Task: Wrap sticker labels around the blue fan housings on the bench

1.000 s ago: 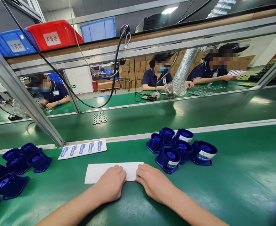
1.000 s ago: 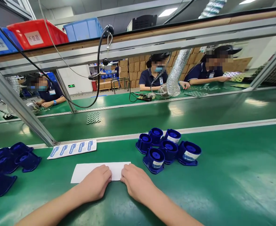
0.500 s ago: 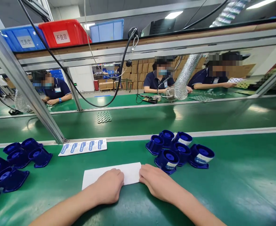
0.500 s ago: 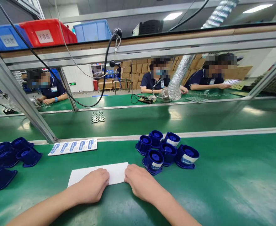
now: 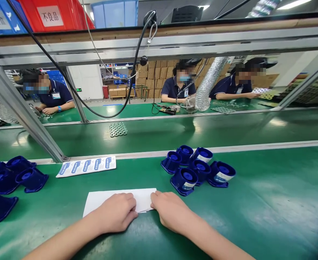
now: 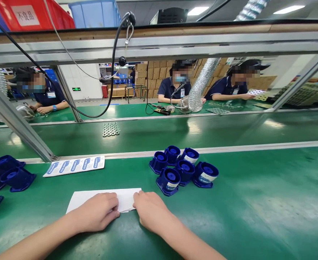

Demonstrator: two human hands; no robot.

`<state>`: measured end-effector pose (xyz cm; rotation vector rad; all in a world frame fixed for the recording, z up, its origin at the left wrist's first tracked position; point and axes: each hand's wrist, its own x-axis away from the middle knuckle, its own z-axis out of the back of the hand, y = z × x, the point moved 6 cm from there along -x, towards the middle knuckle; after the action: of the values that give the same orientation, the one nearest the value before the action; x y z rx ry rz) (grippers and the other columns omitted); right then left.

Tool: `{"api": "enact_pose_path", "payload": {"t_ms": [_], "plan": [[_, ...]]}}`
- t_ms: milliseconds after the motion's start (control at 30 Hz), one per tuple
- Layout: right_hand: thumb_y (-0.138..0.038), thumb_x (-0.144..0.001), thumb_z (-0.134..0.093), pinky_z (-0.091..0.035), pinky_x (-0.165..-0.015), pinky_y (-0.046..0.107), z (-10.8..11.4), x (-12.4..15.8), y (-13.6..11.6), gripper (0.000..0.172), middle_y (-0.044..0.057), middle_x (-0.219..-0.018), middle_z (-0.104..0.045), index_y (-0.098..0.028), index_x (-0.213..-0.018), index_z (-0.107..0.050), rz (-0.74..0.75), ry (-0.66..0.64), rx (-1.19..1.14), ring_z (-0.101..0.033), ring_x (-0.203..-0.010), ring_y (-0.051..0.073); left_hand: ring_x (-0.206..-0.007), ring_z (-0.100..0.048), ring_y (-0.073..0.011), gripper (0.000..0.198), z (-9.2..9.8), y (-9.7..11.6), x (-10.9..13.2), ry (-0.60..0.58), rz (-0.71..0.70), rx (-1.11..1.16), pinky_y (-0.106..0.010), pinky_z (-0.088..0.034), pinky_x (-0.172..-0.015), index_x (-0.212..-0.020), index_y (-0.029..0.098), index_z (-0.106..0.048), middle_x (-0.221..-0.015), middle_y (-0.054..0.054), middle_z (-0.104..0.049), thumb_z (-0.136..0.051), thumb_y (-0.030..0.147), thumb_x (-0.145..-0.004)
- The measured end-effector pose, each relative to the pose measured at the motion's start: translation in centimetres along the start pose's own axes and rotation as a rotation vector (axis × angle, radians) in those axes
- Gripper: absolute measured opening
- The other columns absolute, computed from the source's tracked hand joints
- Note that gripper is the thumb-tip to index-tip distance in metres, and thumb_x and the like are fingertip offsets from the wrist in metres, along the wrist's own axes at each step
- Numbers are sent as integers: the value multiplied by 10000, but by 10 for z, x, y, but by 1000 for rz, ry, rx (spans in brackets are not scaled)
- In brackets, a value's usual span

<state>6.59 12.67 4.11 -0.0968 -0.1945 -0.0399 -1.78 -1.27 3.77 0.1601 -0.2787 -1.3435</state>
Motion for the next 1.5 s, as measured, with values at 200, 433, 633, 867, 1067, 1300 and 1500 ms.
{"api": "enact_pose_path", "payload": {"t_ms": [200, 433, 633, 867, 1067, 1300, 1500], "plan": [[-213, -1076, -585, -402, -658, 306, 3, 8, 6, 221, 61, -990, -782, -185, -902, -719, 93, 26, -56, -744, -864, 237, -875, -706, -259, 167, -2, 3, 0, -17, 15, -55, -347, -530, -749, -970, 192, -635, -1012, -90, -726, -488, 237, -1036], [-53, -1008, -557, -433, -714, 375, -16, 3, -5, 164, 197, -1046, -737, -96, -1037, -712, 51, 30, 43, -710, -916, 344, -865, -705, -289, 177, -5, 4, -1, -43, 25, -83, -381, -554, -748, -986, 179, -637, -1026, -123, -719, -466, 212, -1021], [-186, -1053, -610, -446, -708, 319, -3, 6, 4, 133, 73, -990, -754, -178, -956, -702, 93, 51, -49, -712, -863, 244, -858, -703, -282, 167, -4, 3, -1, -42, 20, -82, -372, -551, -743, -972, 192, -625, -1017, -109, -715, -470, 228, -1025], [-133, -1044, -594, -463, -781, 341, -2, 7, 6, 158, 102, -1027, -748, -150, -943, -713, 97, 61, -53, -694, -968, 273, -859, -704, -276, 168, -5, 2, -2, -39, 12, -85, -367, -554, -750, -986, 196, -625, -1020, -104, -717, -470, 239, -1030], [-72, -1018, -582, -446, -742, 372, -11, -1, -2, 160, 171, -1032, -763, -101, -1002, -738, 11, 37, 2, -719, -945, 325, -870, -706, -282, 185, -5, 2, -1, -48, 6, -97, -379, -561, -748, -998, 195, -628, -1029, -104, -722, -454, 246, -1034], [-117, -1057, -555, -451, -787, 371, -7, 3, -6, 172, 134, -1000, -740, -124, -970, -703, 64, 117, 6, -675, -938, 291, -869, -700, -299, 202, -9, 2, -1, -53, 28, -134, -407, -562, -748, -1023, 181, -629, -1052, -128, -715, -430, 215, -1023], [-219, -1094, -535, -469, -863, 380, -15, -8, -32, 190, 125, -1111, -728, -138, -1050, -701, 228, 138, 15, -636, -1025, 280, -892, -695, -299, 192, -17, 0, -3, -59, 45, -136, -404, -562, -778, -1036, 173, -626, -1073, -136, -708, -454, 139, -958]]}}
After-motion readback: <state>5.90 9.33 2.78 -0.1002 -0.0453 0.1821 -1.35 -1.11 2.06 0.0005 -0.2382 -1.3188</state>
